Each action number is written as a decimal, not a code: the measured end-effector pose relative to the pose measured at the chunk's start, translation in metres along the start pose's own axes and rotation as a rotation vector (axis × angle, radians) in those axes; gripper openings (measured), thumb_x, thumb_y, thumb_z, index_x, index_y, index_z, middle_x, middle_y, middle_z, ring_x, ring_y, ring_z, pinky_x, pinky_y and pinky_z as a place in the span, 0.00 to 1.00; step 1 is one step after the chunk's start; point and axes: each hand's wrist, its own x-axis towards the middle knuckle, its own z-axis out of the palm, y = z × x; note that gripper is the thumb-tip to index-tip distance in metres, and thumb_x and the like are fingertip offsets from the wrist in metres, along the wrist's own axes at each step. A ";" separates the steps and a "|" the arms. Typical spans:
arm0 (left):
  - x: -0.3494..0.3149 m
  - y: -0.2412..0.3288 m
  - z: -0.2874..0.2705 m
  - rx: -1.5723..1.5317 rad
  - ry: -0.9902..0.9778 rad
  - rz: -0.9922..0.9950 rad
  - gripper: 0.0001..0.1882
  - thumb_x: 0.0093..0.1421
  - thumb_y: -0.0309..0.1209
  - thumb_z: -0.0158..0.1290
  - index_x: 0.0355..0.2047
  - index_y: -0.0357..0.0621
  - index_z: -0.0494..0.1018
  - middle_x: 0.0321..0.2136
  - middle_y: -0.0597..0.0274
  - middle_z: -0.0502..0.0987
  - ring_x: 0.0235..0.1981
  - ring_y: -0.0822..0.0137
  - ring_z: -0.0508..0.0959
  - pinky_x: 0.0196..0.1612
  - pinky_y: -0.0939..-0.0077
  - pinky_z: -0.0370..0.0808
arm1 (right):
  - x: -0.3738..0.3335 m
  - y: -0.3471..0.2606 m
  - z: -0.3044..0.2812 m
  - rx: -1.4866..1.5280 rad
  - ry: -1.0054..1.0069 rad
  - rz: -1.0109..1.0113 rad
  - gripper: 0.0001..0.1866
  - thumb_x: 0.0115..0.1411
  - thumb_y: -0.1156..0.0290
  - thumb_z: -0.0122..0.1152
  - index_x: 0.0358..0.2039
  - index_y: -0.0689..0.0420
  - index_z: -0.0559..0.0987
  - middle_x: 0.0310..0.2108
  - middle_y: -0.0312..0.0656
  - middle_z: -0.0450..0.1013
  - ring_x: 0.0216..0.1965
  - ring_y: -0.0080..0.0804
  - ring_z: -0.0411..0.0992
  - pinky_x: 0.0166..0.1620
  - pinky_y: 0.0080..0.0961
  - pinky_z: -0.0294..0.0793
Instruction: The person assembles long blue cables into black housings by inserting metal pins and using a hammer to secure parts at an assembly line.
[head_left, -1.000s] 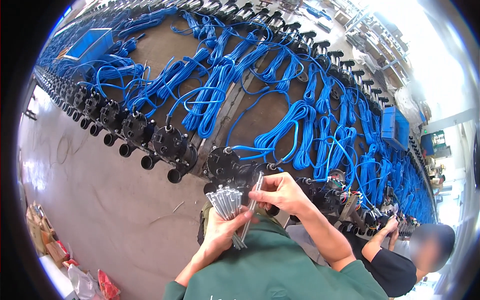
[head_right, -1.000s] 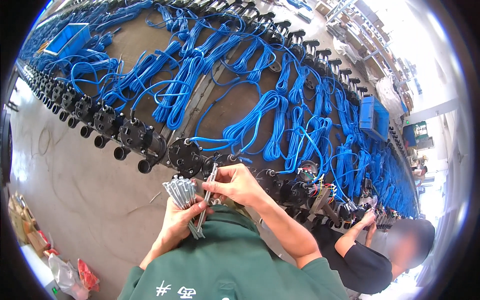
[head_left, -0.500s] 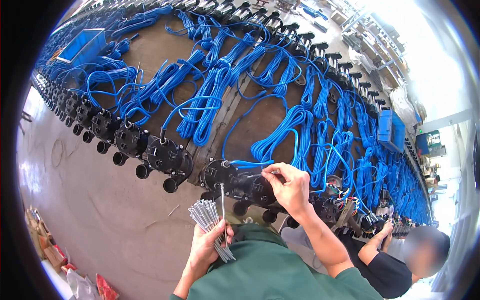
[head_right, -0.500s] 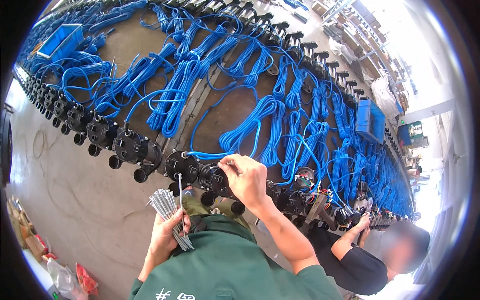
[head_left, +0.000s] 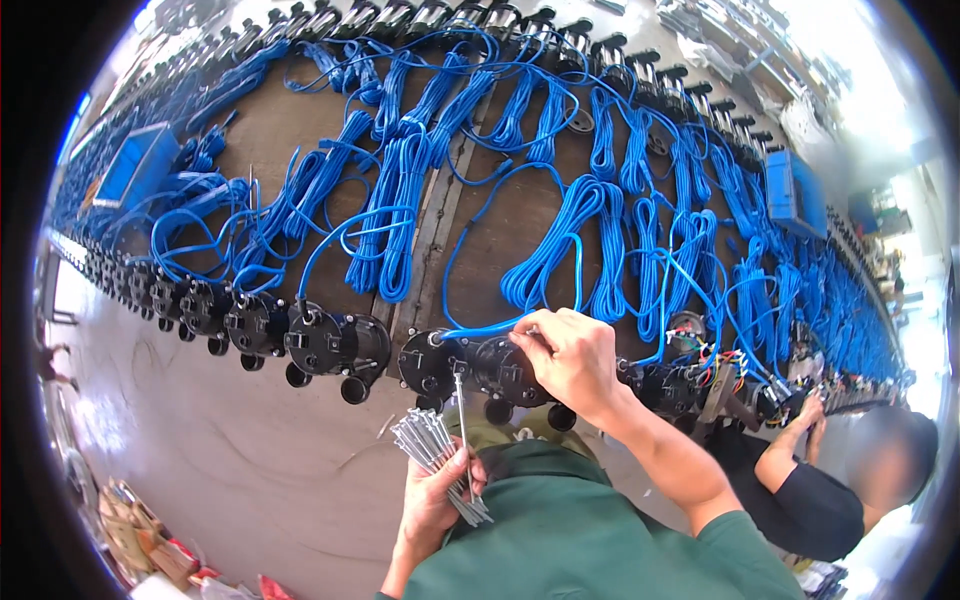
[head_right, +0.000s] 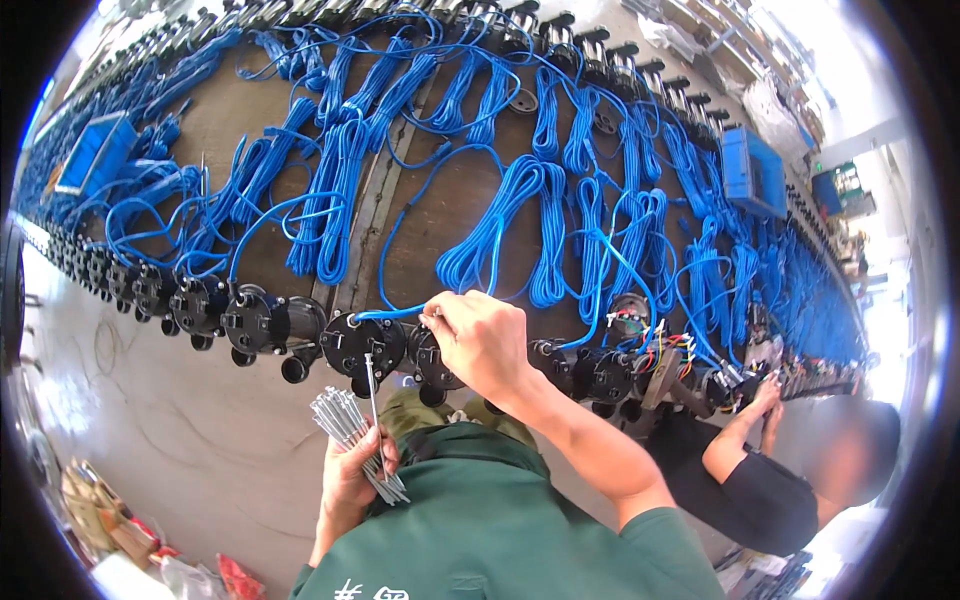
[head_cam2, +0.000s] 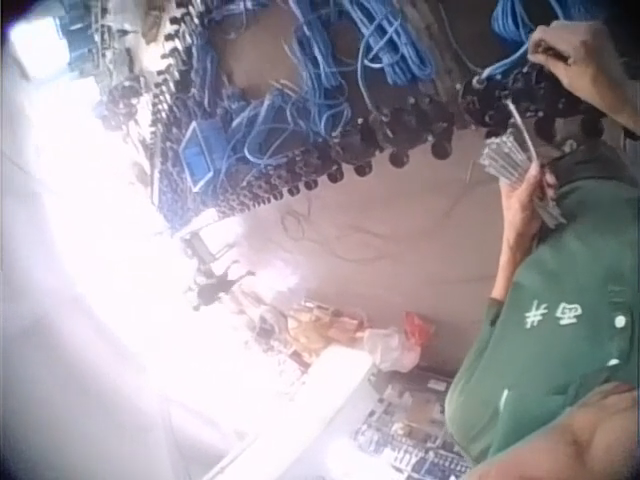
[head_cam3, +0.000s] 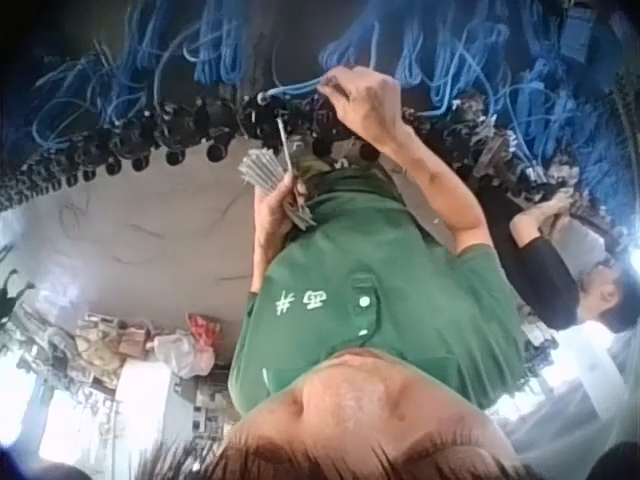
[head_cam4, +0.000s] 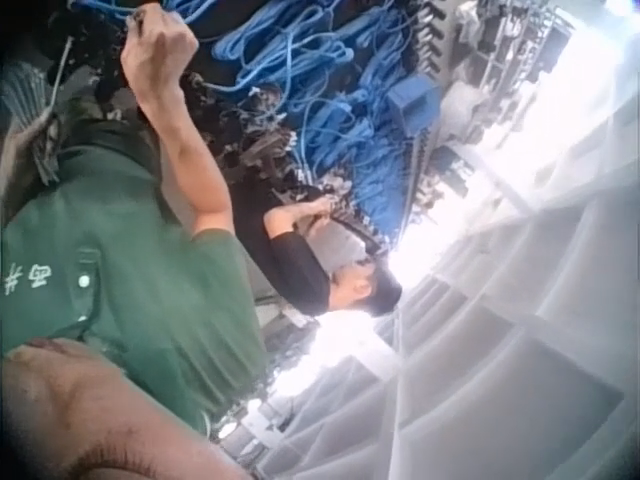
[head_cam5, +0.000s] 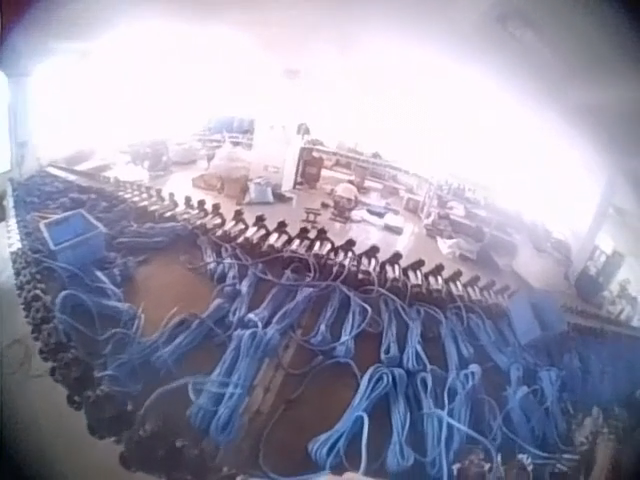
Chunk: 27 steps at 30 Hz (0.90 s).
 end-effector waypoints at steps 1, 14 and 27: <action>0.000 -0.001 0.002 0.005 -0.021 0.014 0.09 0.68 0.31 0.59 0.43 0.41 0.72 0.25 0.52 0.77 0.20 0.62 0.76 0.20 0.75 0.69 | -0.002 0.001 0.001 -0.044 -0.034 -0.049 0.06 0.55 0.67 0.72 0.29 0.52 0.83 0.23 0.34 0.77 0.29 0.32 0.76 0.28 0.30 0.74; 0.004 -0.011 0.069 0.327 -0.183 -0.221 0.09 0.66 0.29 0.61 0.40 0.36 0.76 0.26 0.57 0.79 0.26 0.69 0.77 0.28 0.77 0.72 | -0.089 -0.005 -0.076 1.114 -0.315 0.748 0.31 0.62 0.77 0.71 0.63 0.61 0.67 0.33 0.39 0.82 0.33 0.19 0.79 0.38 0.22 0.78; 0.002 -0.043 0.083 0.100 0.078 -0.228 0.14 0.71 0.27 0.53 0.54 0.35 0.71 0.34 0.50 0.80 0.33 0.59 0.82 0.37 0.64 0.82 | -0.075 0.082 -0.067 0.268 0.227 0.213 0.05 0.65 0.75 0.67 0.38 0.59 0.78 0.24 0.45 0.79 0.23 0.39 0.79 0.25 0.30 0.75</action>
